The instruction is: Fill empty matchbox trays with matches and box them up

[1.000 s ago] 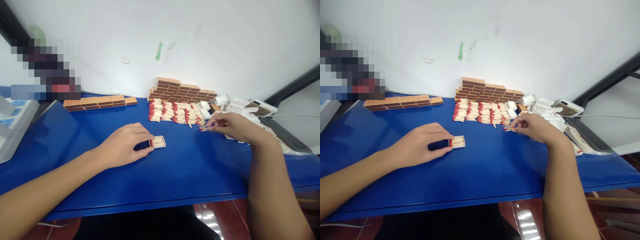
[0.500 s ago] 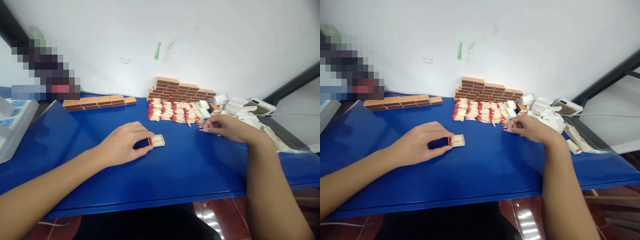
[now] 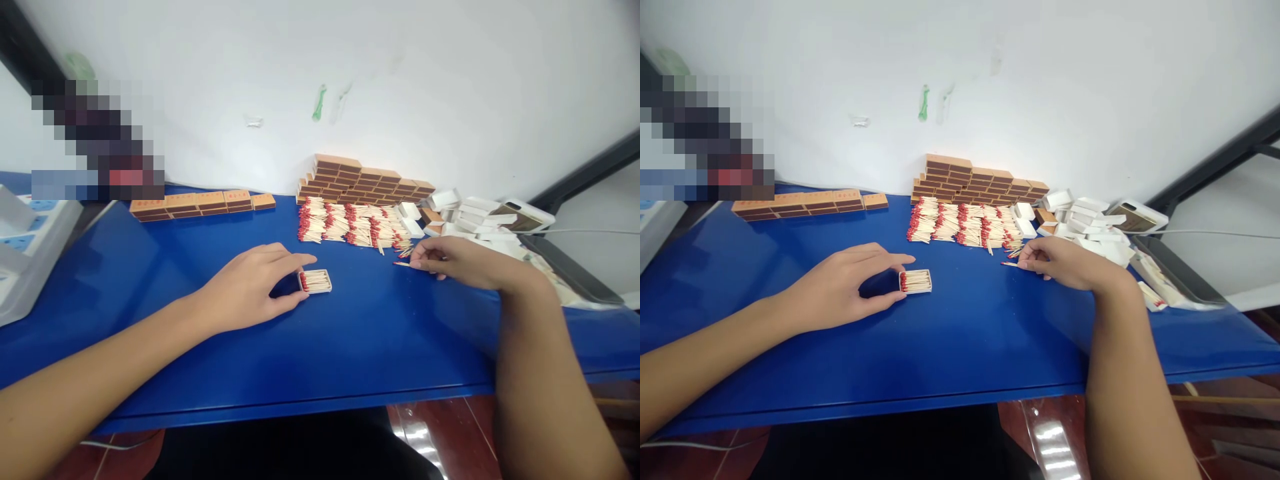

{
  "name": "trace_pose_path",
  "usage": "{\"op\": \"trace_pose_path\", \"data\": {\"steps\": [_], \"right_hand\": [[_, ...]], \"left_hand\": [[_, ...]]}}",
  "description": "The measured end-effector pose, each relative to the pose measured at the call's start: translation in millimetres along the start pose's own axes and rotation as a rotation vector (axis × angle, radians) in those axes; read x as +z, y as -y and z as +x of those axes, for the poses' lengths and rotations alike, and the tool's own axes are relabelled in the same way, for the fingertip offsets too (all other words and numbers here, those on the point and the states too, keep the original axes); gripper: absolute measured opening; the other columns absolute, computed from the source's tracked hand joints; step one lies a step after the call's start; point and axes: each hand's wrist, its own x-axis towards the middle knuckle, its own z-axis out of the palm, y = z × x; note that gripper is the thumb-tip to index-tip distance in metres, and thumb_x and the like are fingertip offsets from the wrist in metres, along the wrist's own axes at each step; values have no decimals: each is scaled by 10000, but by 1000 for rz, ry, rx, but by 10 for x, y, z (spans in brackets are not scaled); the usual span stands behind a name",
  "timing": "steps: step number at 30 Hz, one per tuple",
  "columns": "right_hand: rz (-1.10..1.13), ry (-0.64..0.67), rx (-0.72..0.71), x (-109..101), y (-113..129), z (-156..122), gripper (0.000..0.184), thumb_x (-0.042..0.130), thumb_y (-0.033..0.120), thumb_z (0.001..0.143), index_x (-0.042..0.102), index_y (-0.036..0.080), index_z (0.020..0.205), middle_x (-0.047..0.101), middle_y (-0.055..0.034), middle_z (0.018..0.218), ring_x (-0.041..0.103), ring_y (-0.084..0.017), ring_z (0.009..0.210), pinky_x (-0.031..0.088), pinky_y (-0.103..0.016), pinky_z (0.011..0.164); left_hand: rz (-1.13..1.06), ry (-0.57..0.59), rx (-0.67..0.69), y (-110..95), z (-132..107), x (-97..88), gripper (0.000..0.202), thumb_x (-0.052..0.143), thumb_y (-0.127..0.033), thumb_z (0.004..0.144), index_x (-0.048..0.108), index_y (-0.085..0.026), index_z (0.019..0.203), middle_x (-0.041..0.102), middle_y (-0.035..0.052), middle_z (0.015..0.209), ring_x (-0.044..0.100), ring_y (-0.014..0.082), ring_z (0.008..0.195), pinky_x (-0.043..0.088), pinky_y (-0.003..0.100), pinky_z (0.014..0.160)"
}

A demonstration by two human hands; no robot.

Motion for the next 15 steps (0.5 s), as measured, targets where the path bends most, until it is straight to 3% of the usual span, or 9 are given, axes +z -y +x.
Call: {"op": "trace_pose_path", "data": {"steps": [7, 15], "right_hand": [[-6, -20, 35, -9, 7, -4, 432, 677, 638, 900, 705, 210, 944, 727, -130, 981, 626, -242, 791, 520, -401, 716], [3, 9, 60, -17, 11, -9, 533, 678, 716, 870, 702, 197, 990, 713, -121, 996, 626, -231, 803, 537, -390, 722]], "left_hand": [[-5, 0, -4, 8, -10, 6, 496, 676, -401, 1027, 611, -242, 1492, 745, 63, 1153, 703, 237, 1043, 586, 386, 932], [0, 5, -10, 4, -5, 5, 502, 681, -403, 1026, 606, -236, 1494, 744, 62, 1153, 701, 234, 1049, 588, 391, 949]]}}
